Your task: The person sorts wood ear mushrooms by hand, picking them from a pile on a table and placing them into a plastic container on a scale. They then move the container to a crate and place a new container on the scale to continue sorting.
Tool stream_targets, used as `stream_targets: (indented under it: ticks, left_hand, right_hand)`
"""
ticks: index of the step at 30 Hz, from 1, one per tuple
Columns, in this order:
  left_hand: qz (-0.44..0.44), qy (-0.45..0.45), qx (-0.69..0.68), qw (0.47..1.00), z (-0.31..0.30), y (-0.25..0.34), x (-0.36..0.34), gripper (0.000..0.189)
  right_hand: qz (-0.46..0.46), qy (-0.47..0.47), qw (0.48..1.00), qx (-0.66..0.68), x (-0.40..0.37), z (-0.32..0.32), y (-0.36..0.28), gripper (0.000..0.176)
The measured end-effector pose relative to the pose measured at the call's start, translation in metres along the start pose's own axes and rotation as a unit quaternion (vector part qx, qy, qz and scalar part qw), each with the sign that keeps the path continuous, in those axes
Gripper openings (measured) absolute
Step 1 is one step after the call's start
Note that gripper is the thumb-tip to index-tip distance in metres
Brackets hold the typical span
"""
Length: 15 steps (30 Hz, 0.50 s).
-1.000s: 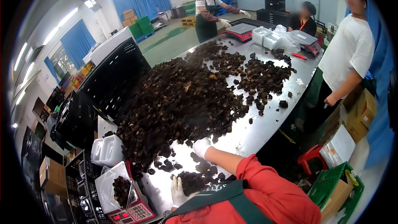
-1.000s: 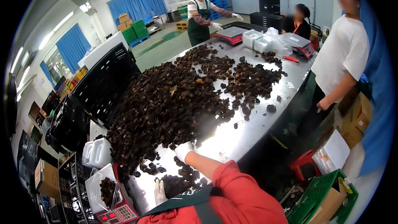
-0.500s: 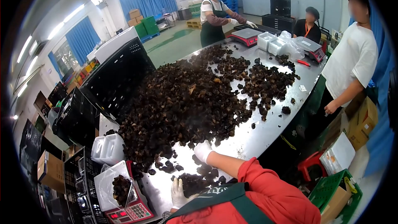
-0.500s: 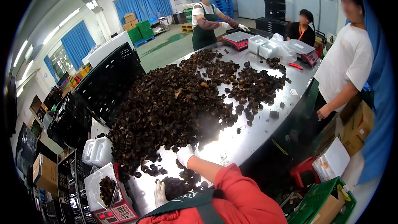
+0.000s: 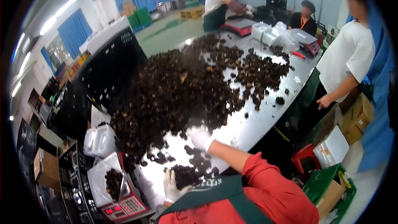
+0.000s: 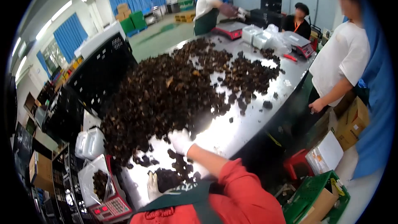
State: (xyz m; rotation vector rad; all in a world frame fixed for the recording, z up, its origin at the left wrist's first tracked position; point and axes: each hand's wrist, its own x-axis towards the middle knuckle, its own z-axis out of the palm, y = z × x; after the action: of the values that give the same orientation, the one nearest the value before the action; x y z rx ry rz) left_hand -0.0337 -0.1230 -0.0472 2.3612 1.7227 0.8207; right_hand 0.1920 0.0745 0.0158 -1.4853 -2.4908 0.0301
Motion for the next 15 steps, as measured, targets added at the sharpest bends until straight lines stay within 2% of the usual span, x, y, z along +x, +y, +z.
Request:
stream_targets:
  ticks: [2, 4, 5, 7, 9, 10, 12, 15]
  left_hand:
    - [0.013, 0.004, 0.000, 1.000, -0.001, -0.001, 0.001, 0.109]
    - [0.004, -0.004, -0.008, 1.000, -0.002, 0.000, 0.001, 0.109]
    - [0.004, -0.007, -0.006, 1.000, -0.003, 0.001, 0.001, 0.109]
    - [0.006, -0.005, -0.004, 1.000, -0.005, 0.002, 0.004, 0.110]
    - [0.004, -0.011, -0.003, 1.000, -0.007, 0.003, 0.004, 0.111]
    - [0.006, -0.013, 0.003, 1.000, -0.007, 0.003, 0.006, 0.111]
    - [-0.001, -0.011, -0.003, 1.000, -0.005, 0.005, 0.009, 0.112]
    - [-0.002, -0.020, -0.008, 1.000, -0.007, 0.004, 0.005, 0.113]
  right_hand:
    - [0.012, 0.064, 0.998, 0.011, -0.018, -0.032, 0.025, 0.013]
    - [0.044, 0.194, 0.955, 0.218, -0.062, -0.069, 0.064, 0.012]
    - [0.082, 0.200, 0.957, 0.194, -0.087, -0.067, 0.095, 0.015]
    - [0.210, 0.147, 0.959, 0.122, -0.143, -0.093, 0.138, 0.009]
    - [0.346, 0.060, 0.936, 0.000, -0.196, -0.093, 0.170, 0.014]
    - [0.363, 0.040, 0.931, -0.014, -0.213, -0.099, 0.172, 0.017]
    - [0.326, 0.126, 0.936, 0.049, -0.229, -0.095, 0.172, 0.013]
    - [0.237, 0.179, 0.950, 0.102, -0.205, -0.069, 0.134, 0.008]
